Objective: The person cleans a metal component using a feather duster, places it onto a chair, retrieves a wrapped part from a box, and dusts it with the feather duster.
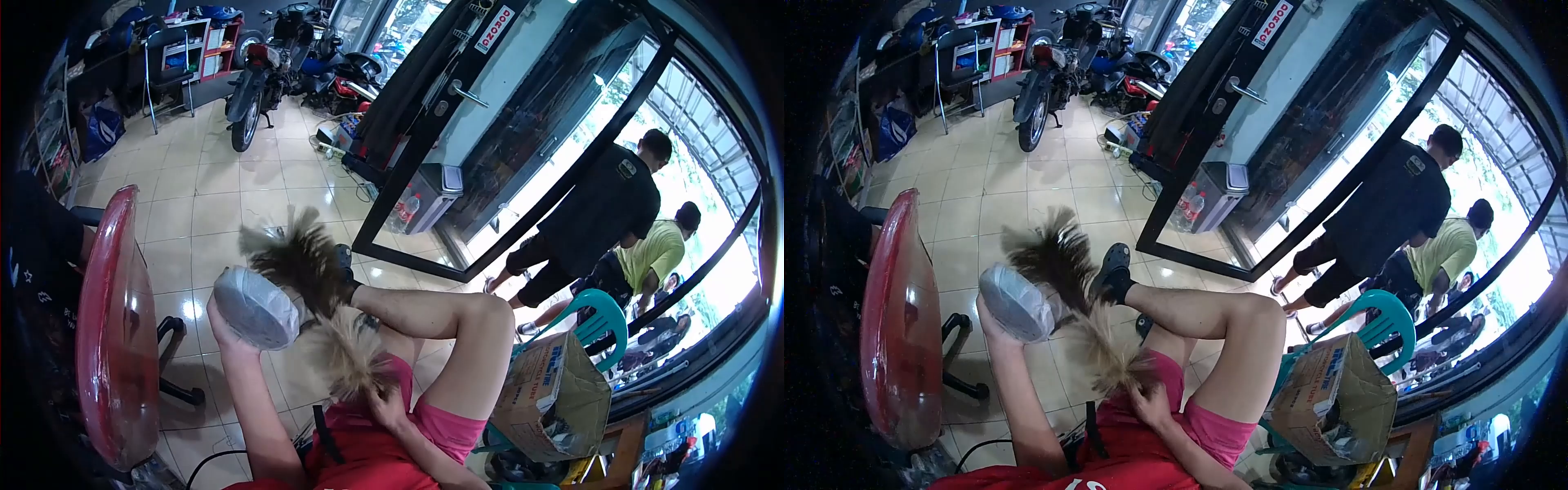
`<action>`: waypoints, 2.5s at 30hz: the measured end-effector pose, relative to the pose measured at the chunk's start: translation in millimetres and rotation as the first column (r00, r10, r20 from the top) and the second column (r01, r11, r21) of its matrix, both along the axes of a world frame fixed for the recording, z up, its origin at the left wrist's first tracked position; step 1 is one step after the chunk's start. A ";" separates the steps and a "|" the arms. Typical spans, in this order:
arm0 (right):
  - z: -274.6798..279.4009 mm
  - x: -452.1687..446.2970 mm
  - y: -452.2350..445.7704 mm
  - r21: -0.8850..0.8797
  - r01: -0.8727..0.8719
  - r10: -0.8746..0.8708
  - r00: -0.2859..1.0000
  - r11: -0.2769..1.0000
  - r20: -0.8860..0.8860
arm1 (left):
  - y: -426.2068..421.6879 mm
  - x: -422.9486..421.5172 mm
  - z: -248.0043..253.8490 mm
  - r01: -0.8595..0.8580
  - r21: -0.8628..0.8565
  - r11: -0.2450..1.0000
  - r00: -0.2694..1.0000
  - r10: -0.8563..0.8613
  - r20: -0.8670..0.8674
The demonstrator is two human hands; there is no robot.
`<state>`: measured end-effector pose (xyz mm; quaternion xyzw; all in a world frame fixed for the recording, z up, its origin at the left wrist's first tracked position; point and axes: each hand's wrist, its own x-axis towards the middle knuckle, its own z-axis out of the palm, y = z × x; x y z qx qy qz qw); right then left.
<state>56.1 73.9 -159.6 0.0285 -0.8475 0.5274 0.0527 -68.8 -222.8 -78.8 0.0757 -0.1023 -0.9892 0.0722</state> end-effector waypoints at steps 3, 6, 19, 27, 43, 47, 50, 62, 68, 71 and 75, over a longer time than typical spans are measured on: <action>35.8 -8.4 -8.9 0.181 0.063 -0.116 0.948 0.981 0.297 | 3.6 1.8 21.3 0.029 -0.078 0.997 0.996 -0.022 0.090; 34.9 -7.0 -10.5 -0.019 0.104 -0.105 0.994 0.994 -0.029 | 3.7 -3.0 28.1 0.080 -0.120 0.990 0.984 -0.059 0.170; 151.6 -14.0 12.3 0.526 -0.197 0.249 0.968 0.827 -0.028 | -8.4 -20.7 -39.5 0.195 -0.312 0.930 0.969 -0.134 0.207; 283.2 7.3 49.8 0.597 -0.085 0.273 0.933 0.797 -0.233 | -55.0 -69.2 -123.0 0.253 -0.469 0.846 0.669 -0.504 -0.547; 426.2 67.7 8.2 0.330 -0.526 0.589 0.799 0.784 -0.123 | -7.8 -72.6 -65.6 0.170 -0.239 0.956 0.982 -0.146 0.117; 422.4 66.0 4.2 0.322 -0.542 0.603 0.788 0.776 -0.126 | -5.6 -72.0 -66.9 0.156 -0.236 0.959 0.983 -0.129 0.127; 418.4 64.8 1.5 0.316 -0.545 0.604 0.787 0.777 -0.129 | -6.9 -70.1 -68.2 0.143 -0.233 0.962 0.985 -0.114 0.132; 406.4 53.0 3.3 0.308 -0.512 0.578 0.796 0.802 -0.181 | -14.6 -58.0 -76.0 0.078 -0.199 0.977 0.988 -0.050 0.143; 385.5 38.6 17.1 0.245 -0.271 0.353 0.842 0.931 -0.409 | -32.4 -52.0 -95.4 0.036 -0.123 0.992 0.993 -0.022 0.112; 343.0 9.5 30.0 0.221 -0.256 0.283 0.954 0.941 -0.099 | -38.1 -50.3 -108.5 0.053 -0.048 0.997 0.996 -0.050 0.067; 193.2 -19.4 30.5 0.275 -0.164 0.194 0.977 0.947 -0.084 | -13.0 -36.7 -59.2 0.021 -0.063 0.998 0.993 -0.014 0.116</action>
